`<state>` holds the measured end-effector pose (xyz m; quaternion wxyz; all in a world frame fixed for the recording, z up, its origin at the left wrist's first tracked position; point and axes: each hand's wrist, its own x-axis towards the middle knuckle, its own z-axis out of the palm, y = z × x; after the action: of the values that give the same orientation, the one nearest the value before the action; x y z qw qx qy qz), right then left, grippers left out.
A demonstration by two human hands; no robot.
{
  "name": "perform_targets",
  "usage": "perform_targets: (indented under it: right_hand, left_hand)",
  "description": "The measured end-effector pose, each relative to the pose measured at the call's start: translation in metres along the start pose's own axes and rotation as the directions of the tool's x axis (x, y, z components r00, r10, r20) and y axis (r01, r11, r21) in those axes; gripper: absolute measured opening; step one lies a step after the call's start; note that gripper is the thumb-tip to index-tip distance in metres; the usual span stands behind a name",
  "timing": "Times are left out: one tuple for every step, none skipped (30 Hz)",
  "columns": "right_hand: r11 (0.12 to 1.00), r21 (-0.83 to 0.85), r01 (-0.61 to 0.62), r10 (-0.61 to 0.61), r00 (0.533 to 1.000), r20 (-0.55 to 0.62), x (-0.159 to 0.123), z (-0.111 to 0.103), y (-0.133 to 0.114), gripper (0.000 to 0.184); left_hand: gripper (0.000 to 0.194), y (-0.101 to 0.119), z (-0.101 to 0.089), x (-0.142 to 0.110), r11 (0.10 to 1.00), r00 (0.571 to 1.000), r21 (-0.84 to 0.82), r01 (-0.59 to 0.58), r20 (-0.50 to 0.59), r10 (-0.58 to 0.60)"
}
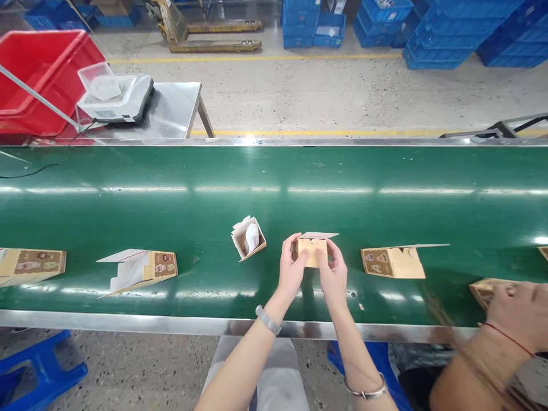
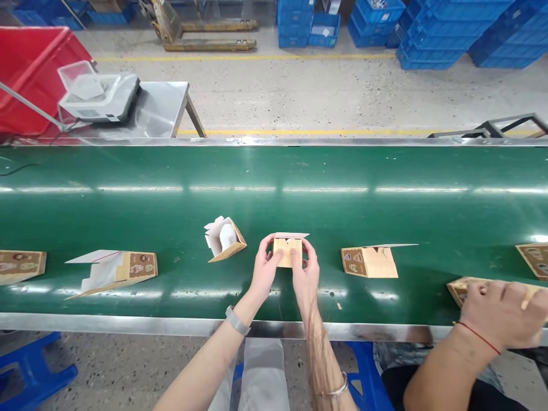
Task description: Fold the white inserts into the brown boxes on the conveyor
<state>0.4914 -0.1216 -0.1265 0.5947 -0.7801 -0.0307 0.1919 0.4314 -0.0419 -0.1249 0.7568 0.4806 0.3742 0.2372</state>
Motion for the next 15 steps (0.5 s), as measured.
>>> perform_targets:
  right_hand:
    - [1.000,-0.025,0.008,-0.009,1.000,-0.016,0.002,-0.001,0.000,0.059]
    - [0.999,-0.046,0.018,-0.020,0.999,-0.031,0.003,-0.002,0.001,0.058]
    - [0.997,-0.066,0.031,-0.034,0.998,-0.044,0.005,-0.003,0.002,0.057]
    - [0.995,-0.086,0.045,-0.050,0.997,-0.057,0.007,-0.004,0.003,0.056]
    - [0.993,-0.106,0.060,-0.067,0.995,-0.070,0.008,-0.005,0.004,0.054]
    - [0.989,-0.126,0.072,-0.083,0.993,-0.083,0.010,-0.006,0.005,0.053]
    - [0.987,-0.138,0.079,-0.092,0.991,-0.094,0.011,-0.007,0.005,0.052]
    - [0.987,-0.137,0.078,-0.091,0.991,-0.096,0.013,-0.010,0.005,0.051]
    - [0.990,-0.121,0.070,-0.081,0.993,-0.084,0.015,-0.013,0.005,0.051]
    - [0.994,-0.093,0.060,-0.066,0.996,-0.060,0.017,-0.017,0.005,0.052]
    - [0.997,-0.061,0.050,-0.052,0.998,-0.030,0.019,-0.021,0.005,0.053]
    - [0.999,-0.035,0.041,-0.041,0.999,-0.003,0.021,-0.025,0.005,0.054]
    - [0.999,-0.020,0.035,-0.035,0.999,0.016,0.024,-0.029,0.006,0.055]
    - [0.999,-0.015,0.032,-0.032,0.999,0.021,0.027,-0.032,0.007,0.056]
    - [1.000,-0.013,0.029,-0.029,0.999,0.014,0.030,-0.036,0.008,0.056]
  left_hand:
    - [0.037,-0.001,0.004,0.002,0.999,1.000,0.040,-0.014,-0.015,0.015]
    - [0.038,-0.002,0.009,0.004,0.996,0.999,0.087,-0.032,-0.026,0.034]
    - [0.037,-0.002,0.013,0.005,0.990,0.998,0.133,-0.050,-0.038,0.056]
    - [0.036,-0.004,0.017,0.006,0.982,0.996,0.174,-0.067,-0.048,0.077]
    - [0.035,-0.005,0.021,0.008,0.974,0.994,0.211,-0.082,-0.053,0.095]
    - [0.034,-0.006,0.023,0.008,0.965,0.993,0.245,-0.095,-0.051,0.110]
    - [0.034,-0.007,0.025,0.009,0.956,0.992,0.272,-0.107,-0.041,0.122]
    - [0.035,-0.008,0.027,0.008,0.950,0.991,0.289,-0.119,-0.020,0.130]
    - [0.037,-0.009,0.027,0.008,0.945,0.991,0.299,-0.132,0.011,0.135]
    - [0.039,-0.011,0.027,0.007,0.942,0.990,0.303,-0.144,0.044,0.137]
    - [0.040,-0.012,0.027,0.006,0.941,0.988,0.301,-0.154,0.075,0.138]
    - [0.041,-0.014,0.028,0.006,0.941,0.985,0.297,-0.163,0.102,0.138]
    - [0.041,-0.015,0.028,0.005,0.941,0.983,0.294,-0.168,0.124,0.137]
    - [0.042,-0.017,0.029,0.005,0.941,0.981,0.292,-0.169,0.139,0.133]
    - [0.043,-0.018,0.031,0.006,0.943,0.980,0.288,-0.166,0.151,0.127]
